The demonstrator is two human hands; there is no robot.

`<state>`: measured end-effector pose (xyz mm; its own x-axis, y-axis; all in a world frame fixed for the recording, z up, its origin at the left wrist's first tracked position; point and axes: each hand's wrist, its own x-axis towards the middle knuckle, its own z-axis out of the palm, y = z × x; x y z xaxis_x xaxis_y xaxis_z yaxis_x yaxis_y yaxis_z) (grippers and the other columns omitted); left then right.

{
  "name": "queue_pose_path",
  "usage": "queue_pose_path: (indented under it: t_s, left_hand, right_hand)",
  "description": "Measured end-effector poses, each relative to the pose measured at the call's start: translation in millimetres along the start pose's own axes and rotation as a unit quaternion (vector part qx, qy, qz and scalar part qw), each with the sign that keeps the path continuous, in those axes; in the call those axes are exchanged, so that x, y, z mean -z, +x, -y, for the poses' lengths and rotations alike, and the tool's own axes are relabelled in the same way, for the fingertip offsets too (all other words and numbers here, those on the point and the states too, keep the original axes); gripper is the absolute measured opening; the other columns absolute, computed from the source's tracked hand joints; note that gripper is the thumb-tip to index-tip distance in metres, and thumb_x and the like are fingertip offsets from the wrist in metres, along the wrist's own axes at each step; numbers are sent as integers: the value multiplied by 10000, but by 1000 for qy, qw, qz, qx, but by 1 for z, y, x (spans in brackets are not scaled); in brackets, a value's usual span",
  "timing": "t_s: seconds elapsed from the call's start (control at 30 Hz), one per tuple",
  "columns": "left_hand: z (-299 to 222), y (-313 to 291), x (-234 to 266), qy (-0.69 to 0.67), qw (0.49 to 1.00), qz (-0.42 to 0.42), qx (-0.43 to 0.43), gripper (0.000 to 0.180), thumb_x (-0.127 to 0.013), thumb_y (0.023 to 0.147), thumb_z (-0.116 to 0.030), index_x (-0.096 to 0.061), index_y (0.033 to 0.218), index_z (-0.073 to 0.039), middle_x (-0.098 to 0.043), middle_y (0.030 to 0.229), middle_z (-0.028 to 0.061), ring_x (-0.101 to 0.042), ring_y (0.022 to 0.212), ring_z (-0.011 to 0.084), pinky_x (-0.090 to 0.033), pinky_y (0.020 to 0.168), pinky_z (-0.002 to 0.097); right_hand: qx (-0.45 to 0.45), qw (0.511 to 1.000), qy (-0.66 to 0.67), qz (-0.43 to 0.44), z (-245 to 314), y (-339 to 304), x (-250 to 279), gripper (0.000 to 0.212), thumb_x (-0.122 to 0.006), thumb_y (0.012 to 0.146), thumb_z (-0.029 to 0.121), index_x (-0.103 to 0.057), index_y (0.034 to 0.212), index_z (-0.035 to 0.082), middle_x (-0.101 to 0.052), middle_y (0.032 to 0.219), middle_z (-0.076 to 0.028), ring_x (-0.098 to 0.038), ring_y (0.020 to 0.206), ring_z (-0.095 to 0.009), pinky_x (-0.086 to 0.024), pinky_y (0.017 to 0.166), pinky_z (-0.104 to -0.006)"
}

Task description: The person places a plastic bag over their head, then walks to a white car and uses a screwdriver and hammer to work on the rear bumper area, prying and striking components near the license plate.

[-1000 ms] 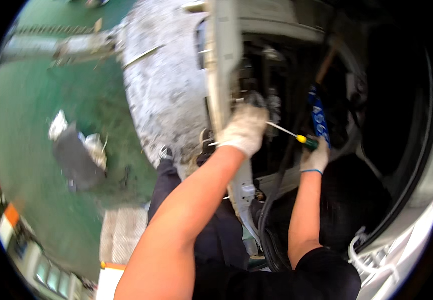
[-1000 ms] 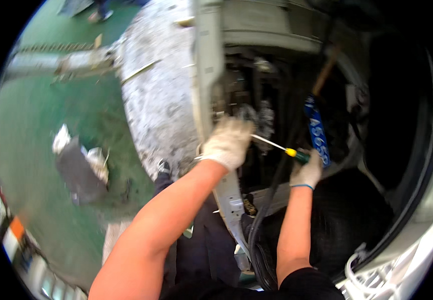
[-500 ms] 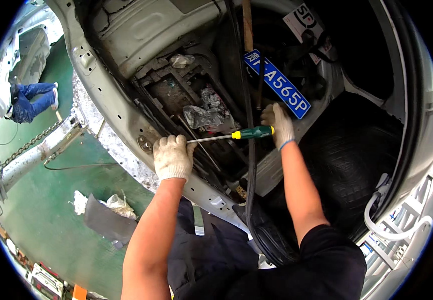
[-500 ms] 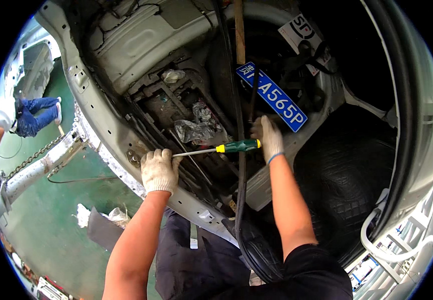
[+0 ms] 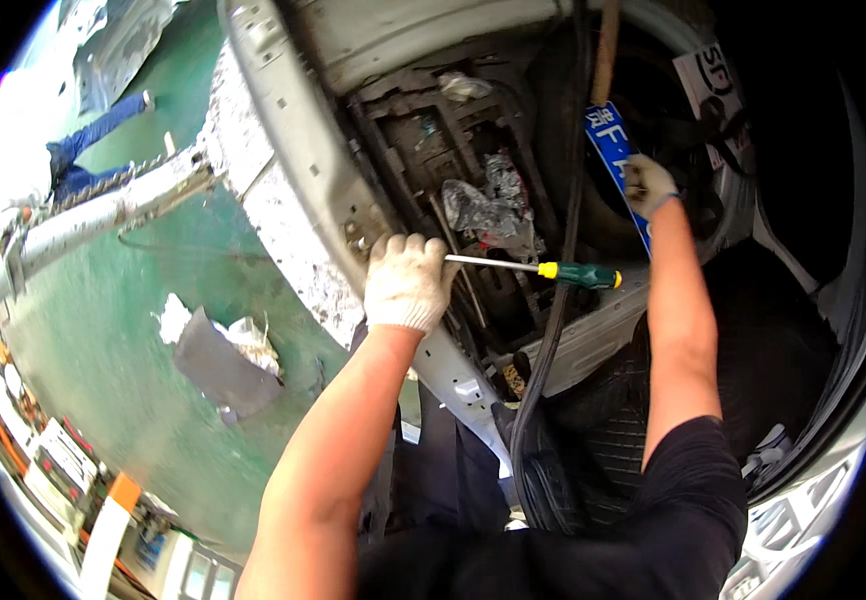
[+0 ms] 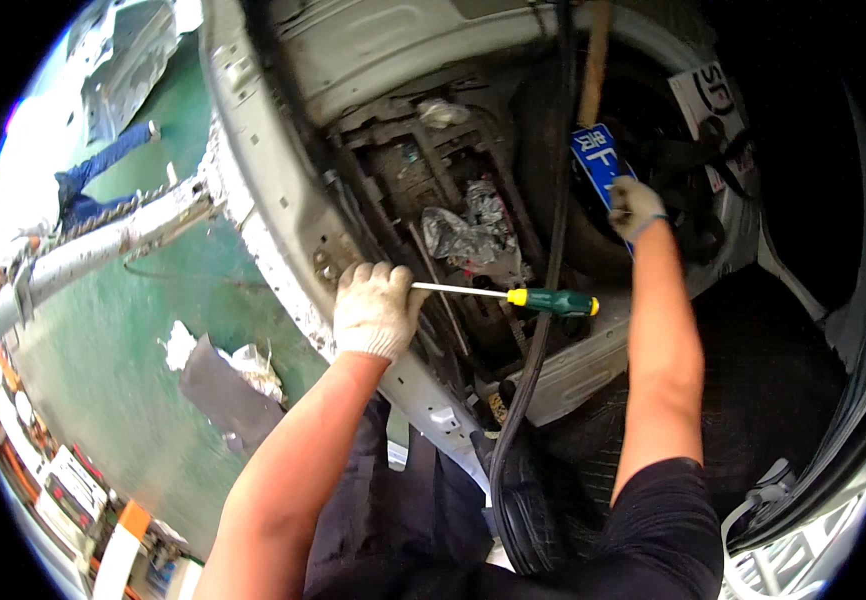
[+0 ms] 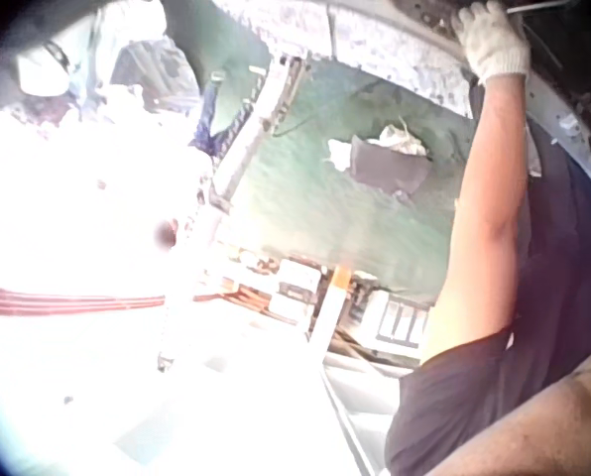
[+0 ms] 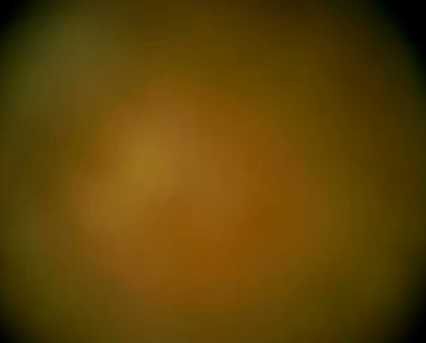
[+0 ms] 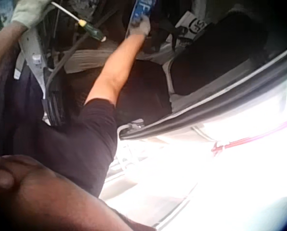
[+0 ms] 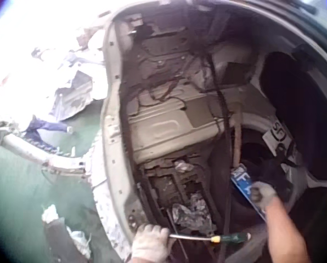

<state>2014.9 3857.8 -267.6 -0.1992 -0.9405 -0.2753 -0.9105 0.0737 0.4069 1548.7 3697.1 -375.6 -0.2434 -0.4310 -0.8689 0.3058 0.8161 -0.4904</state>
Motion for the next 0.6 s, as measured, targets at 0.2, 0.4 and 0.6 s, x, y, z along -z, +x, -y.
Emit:
queue_pose_path:
  t_s: [0.2,0.4,0.6]
  left_hand:
    - [18,-9,3,-35,999,17,28,336,-695,954,-427,-708,1034,-101,-686,1045,112,-629,1109,321,-453,1087,490]
    - [24,-14,-11,-75,997,17,33,336,-701,945,-403,-711,1074,-93,-697,1082,112,-624,1139,313,-428,1127,480]
    - [15,-8,-8,-85,996,6,13,245,-620,976,-302,-704,1070,-92,-697,1105,107,-616,1129,296,-447,1069,460]
  right_hand:
    - [85,994,74,3,-63,-215,-34,251,-613,1038,186,-523,808,139,-380,587,65,-337,433,-60,-255,397,-243]
    - [135,982,120,-61,-129,-352,-95,162,-601,1023,229,-572,1080,81,-430,641,32,-379,450,-99,-330,420,-249]
    - [-92,981,156,70,-25,-264,-8,210,-538,1091,236,-500,920,119,-389,632,79,-421,505,-51,-350,454,-217]
